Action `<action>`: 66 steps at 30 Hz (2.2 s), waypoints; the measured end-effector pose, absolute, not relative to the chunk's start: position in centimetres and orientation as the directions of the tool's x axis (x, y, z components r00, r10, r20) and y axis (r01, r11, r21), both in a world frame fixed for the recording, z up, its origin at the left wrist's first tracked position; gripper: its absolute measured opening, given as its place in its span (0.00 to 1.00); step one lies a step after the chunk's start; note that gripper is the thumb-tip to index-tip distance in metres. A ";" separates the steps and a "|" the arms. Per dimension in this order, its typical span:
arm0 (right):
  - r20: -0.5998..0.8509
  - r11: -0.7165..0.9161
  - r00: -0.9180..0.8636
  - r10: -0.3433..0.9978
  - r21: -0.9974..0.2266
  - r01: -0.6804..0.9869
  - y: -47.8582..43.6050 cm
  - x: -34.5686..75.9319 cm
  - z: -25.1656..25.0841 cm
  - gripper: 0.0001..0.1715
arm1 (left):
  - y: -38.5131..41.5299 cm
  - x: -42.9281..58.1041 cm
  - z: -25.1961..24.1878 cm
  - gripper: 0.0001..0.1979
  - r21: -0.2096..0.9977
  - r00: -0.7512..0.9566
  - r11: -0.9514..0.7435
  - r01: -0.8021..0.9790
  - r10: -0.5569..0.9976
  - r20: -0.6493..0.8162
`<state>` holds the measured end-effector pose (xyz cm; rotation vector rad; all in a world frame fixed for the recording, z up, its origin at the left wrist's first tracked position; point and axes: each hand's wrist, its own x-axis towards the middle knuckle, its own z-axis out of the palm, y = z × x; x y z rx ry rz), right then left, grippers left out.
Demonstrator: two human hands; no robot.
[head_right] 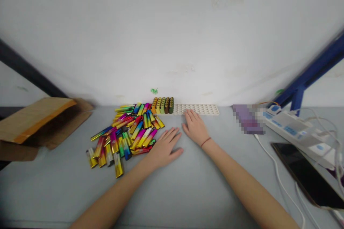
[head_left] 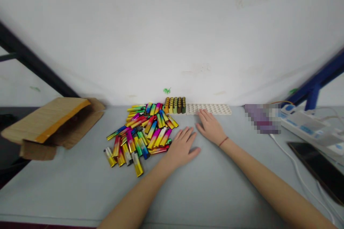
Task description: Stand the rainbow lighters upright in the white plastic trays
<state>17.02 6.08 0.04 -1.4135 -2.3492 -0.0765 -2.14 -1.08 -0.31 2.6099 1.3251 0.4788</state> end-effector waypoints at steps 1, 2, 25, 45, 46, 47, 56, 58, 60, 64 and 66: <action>0.344 0.470 -0.400 0.849 -0.147 0.871 6.6 16.5 0.0 0.31 | -1.1 -2.2 -0.3 0.30 0.299 0.552 -0.591 0.750 0.807 0.209; 0.329 0.457 -0.393 0.859 -0.143 0.878 6.9 16.2 0.0 0.30 | -1.1 -2.2 -0.3 0.29 0.303 0.554 -0.594 0.745 0.805 0.214; 0.486 0.300 -0.136 0.863 -0.278 0.913 3.5 25.3 0.9 0.29 | -1.6 -1.9 -0.1 0.17 0.330 0.567 -0.680 0.655 0.731 0.379; 0.246 0.200 -0.164 0.955 -0.131 0.971 10.1 17.1 1.0 0.21 | -2.2 -1.6 0.5 0.16 0.334 0.605 -0.712 0.618 0.702 0.376; 0.246 0.192 -0.155 0.957 -0.136 0.972 10.2 16.9 1.1 0.21 | -2.2 -1.6 0.5 0.16 0.333 0.603 -0.711 0.620 0.703 0.378; 0.246 0.187 -0.148 0.958 -0.142 0.972 10.1 16.8 1.1 0.21 | -2.1 -1.6 0.4 0.16 0.334 0.600 -0.709 0.621 0.704 0.379; 0.264 0.542 -0.473 0.840 -0.385 0.747 5.0 21.1 1.6 0.30 | -2.1 -1.3 0.2 0.17 0.366 0.490 -0.617 0.697 0.782 0.385; 0.229 0.623 -0.589 0.775 -0.431 0.652 3.0 22.5 1.3 0.36 | -2.1 -1.3 0.1 0.18 0.360 0.472 -0.601 0.714 0.793 0.387; 0.216 0.634 -0.609 0.763 -0.434 0.640 1.5 23.5 1.0 0.44 | -2.0 -1.3 0.0 0.17 0.348 0.478 -0.608 0.713 0.785 0.394; 0.189 0.600 -0.587 0.787 -0.453 0.659 0.5 23.9 1.0 0.39 | -2.0 -1.5 0.2 0.17 0.318 0.528 -0.652 0.688 0.751 0.397; 0.182 0.589 -0.580 0.794 -0.464 0.662 0.4 23.9 1.3 0.36 | -2.0 -1.7 0.5 0.16 0.305 0.561 -0.680 0.667 0.727 0.395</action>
